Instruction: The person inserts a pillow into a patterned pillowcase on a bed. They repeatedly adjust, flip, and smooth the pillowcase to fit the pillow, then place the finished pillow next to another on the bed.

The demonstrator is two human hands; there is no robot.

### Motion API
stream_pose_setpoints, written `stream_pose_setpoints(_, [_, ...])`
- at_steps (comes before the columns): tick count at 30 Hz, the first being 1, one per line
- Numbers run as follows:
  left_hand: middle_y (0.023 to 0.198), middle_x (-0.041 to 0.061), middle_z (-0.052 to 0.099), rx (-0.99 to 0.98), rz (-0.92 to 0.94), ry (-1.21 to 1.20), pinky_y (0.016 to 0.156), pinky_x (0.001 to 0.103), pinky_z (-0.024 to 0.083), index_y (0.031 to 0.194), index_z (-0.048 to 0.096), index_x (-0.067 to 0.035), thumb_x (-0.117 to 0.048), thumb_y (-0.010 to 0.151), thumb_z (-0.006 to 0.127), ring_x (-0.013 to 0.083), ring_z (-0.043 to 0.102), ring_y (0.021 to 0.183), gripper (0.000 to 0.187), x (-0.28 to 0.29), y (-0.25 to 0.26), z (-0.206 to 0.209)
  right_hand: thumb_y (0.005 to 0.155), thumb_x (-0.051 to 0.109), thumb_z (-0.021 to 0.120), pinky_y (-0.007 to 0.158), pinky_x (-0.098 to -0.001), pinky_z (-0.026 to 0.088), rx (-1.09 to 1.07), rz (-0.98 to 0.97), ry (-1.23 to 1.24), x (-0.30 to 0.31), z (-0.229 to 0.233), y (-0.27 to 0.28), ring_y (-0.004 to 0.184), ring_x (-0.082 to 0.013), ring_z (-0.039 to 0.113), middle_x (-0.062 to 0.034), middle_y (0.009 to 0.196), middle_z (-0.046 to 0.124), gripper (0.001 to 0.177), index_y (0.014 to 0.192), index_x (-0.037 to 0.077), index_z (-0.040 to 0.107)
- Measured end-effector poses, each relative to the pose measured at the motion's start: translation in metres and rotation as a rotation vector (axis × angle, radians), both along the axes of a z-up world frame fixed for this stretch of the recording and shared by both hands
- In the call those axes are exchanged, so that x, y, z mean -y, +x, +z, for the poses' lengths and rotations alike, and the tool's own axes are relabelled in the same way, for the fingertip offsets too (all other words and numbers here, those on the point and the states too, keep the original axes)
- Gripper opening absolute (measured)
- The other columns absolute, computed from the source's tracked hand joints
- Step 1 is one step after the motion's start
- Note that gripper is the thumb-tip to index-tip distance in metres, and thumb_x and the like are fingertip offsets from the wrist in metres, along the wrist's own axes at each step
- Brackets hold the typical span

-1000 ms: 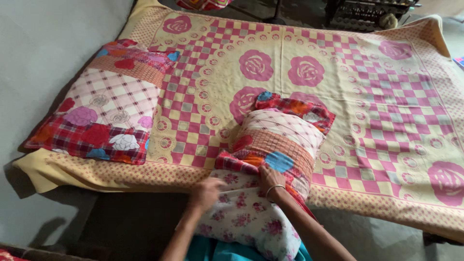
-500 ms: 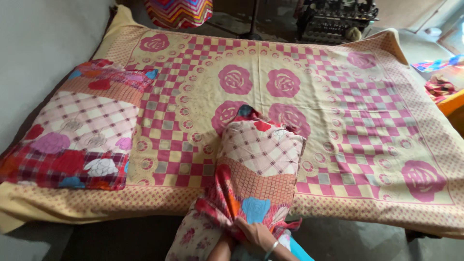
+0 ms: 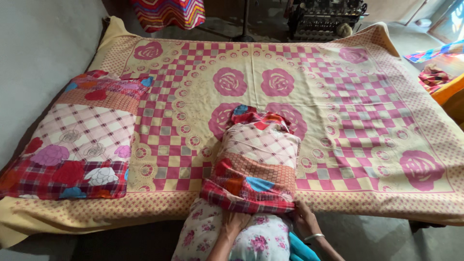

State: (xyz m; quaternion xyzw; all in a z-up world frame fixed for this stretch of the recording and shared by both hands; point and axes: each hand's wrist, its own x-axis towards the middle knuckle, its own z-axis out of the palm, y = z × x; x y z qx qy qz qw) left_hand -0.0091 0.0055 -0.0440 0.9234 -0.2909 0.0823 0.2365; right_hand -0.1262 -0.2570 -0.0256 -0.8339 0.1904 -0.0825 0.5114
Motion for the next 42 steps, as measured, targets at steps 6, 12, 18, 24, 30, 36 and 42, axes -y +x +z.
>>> stream_pose_setpoints(6, [0.110, 0.019, 0.071, 0.063, 0.052, -0.219, 0.099, 0.060, 0.041, 0.109, 0.072, -0.010, -0.035, 0.083, 0.061, 0.0440, 0.061, 0.110, 0.038, -0.009, -0.003, 0.022, 0.098, 0.023, 0.056, 0.078, -0.0302, 0.053, -0.167, 0.255, 0.512, 0.005, -0.044, 0.003, 0.087, -0.0125, 0.065, -0.0012, 0.092, 0.070, 0.024, 0.111, 0.006, 0.064])
stream_pose_setpoints(12, [0.117, 0.020, 0.069, 0.363, 0.259, -0.090, 0.099, 0.068, 0.030, 0.113, 0.072, -0.012, -0.056, 0.076, 0.060, 0.0422, 0.057, 0.115, 0.058, -0.016, 0.004, 0.006, 0.105, 0.032, 0.052, 0.079, -0.0288, 0.051, -0.243, 0.762, 0.327, -0.006, -0.040, -0.037, 0.082, -0.0120, 0.059, 0.0017, 0.087, 0.065, 0.032, 0.101, 0.003, 0.066])
stream_pose_setpoints(18, [0.119, 0.016, 0.069, 0.292, 0.308, -0.100, 0.101, 0.065, 0.030, 0.114, 0.073, -0.014, -0.047, 0.081, 0.061, 0.0400, 0.057, 0.120, 0.048, -0.027, 0.013, -0.032, 0.095, 0.043, 0.061, 0.085, -0.0343, 0.055, -0.185, 0.660, -0.052, 0.008, 0.032, -0.016, 0.095, -0.0185, 0.067, -0.0055, 0.105, 0.070, 0.039, 0.116, 0.011, 0.067])
stream_pose_setpoints(24, [0.118, 0.007, 0.072, -0.095, 0.590, -0.154, 0.104, 0.051, 0.050, 0.114, 0.073, -0.018, -0.038, 0.097, 0.059, 0.0307, 0.065, 0.116, 0.030, -0.093, 0.016, -0.008, 0.083, 0.060, 0.073, 0.090, -0.0472, 0.050, -0.110, 0.587, -0.537, -0.079, 0.119, 0.057, 0.108, -0.0364, 0.060, -0.0169, 0.116, 0.063, 0.068, 0.131, 0.015, 0.058])
stream_pose_setpoints(30, [0.120, 0.008, 0.070, -0.698, 0.557, -0.262, 0.098, 0.050, 0.053, 0.122, 0.069, -0.020, -0.041, 0.094, 0.063, 0.0302, 0.065, 0.114, 0.035, -0.132, 0.034, 0.016, 0.078, 0.047, 0.077, 0.103, -0.0500, 0.041, -0.294, 0.651, -0.793, -0.202, 0.100, 0.118, 0.134, -0.0336, 0.044, -0.0155, 0.146, 0.044, 0.094, 0.153, 0.014, 0.033])
stream_pose_setpoints(36, [0.118, 0.009, 0.071, -0.830, 0.271, -0.431, 0.097, 0.050, 0.053, 0.125, 0.067, -0.017, -0.033, 0.091, 0.063, 0.0308, 0.066, 0.111, 0.038, -0.135, 0.055, -0.016, 0.082, 0.035, 0.070, 0.100, -0.0638, 0.034, -0.221, 0.383, -0.974, -0.212, 0.042, 0.152, 0.136, -0.0371, 0.043, -0.0155, 0.153, 0.041, 0.084, 0.155, 0.015, 0.033])
stream_pose_setpoints(42, [0.116, 0.010, 0.072, -0.691, 0.181, -0.320, 0.096, 0.050, 0.052, 0.128, 0.064, -0.015, -0.026, 0.087, 0.063, 0.0314, 0.068, 0.109, 0.042, -0.116, 0.056, -0.027, 0.094, 0.023, 0.059, 0.088, -0.0524, 0.052, -0.163, 0.567, -0.783, -0.185, 0.038, 0.187, 0.104, -0.0381, 0.070, -0.0181, 0.106, 0.074, 0.048, 0.142, 0.018, 0.051])
